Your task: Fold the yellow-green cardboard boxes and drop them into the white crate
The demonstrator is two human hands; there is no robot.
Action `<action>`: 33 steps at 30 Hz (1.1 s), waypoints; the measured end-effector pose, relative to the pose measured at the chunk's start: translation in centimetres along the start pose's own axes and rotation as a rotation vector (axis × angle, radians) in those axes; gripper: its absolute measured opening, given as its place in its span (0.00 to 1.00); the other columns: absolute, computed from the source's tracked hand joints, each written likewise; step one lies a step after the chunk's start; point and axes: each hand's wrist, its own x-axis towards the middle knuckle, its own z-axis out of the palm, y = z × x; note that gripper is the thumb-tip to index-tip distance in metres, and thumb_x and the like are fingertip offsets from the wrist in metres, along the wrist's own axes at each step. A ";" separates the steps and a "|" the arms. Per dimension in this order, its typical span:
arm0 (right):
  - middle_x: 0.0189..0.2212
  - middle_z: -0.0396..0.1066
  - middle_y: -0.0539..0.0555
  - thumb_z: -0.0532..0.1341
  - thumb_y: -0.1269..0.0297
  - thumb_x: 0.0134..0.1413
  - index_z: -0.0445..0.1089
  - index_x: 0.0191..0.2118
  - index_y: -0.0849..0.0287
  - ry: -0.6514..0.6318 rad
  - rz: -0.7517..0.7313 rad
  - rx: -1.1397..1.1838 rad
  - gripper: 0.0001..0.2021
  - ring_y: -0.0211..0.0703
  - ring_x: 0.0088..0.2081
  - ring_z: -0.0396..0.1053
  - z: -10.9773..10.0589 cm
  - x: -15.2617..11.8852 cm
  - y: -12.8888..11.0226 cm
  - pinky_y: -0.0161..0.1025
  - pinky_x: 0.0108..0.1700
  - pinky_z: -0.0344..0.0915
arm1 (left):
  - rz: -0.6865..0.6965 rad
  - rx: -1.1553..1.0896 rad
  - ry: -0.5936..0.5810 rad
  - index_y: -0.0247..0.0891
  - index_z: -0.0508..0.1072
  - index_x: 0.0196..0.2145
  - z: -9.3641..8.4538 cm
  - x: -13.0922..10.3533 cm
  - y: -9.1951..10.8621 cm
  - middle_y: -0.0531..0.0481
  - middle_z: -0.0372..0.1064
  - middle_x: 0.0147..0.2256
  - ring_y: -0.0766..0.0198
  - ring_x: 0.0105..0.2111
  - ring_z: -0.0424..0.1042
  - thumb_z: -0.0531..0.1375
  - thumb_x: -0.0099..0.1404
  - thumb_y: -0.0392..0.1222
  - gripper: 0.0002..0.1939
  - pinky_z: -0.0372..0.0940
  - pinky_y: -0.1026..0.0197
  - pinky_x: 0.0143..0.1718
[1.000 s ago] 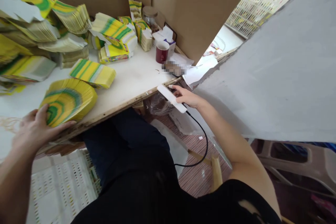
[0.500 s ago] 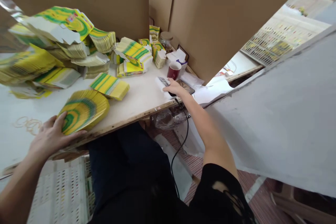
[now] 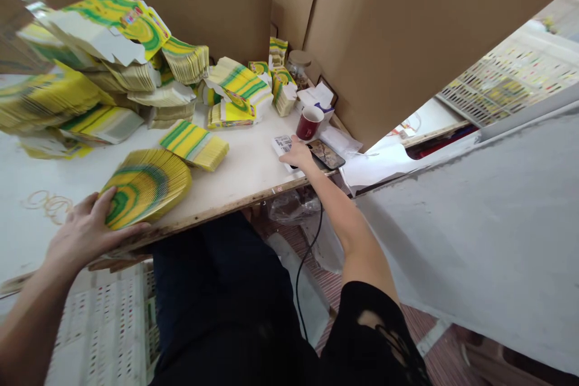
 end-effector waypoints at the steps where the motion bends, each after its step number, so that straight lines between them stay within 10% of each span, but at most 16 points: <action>1: 0.51 0.67 0.68 0.66 0.63 0.37 0.55 0.59 0.64 0.005 0.002 -0.019 0.39 0.65 0.53 0.66 0.0 -0.1 0.0 0.52 0.53 0.65 | -0.002 -0.003 0.001 0.29 0.52 0.64 0.0 0.0 0.0 0.27 0.50 0.61 0.33 0.60 0.56 0.53 0.51 0.64 0.50 0.56 0.42 0.57; 33: 0.52 0.66 0.68 0.66 0.69 0.36 0.54 0.61 0.67 -0.030 -0.290 -0.171 0.41 0.63 0.54 0.64 -0.5 0.5 0.6 0.49 0.55 0.61 | -0.002 -0.036 -0.024 0.27 0.52 0.64 -0.1 -0.1 0.0 0.27 0.48 0.63 0.34 0.61 0.54 0.55 0.52 0.65 0.51 0.54 0.43 0.58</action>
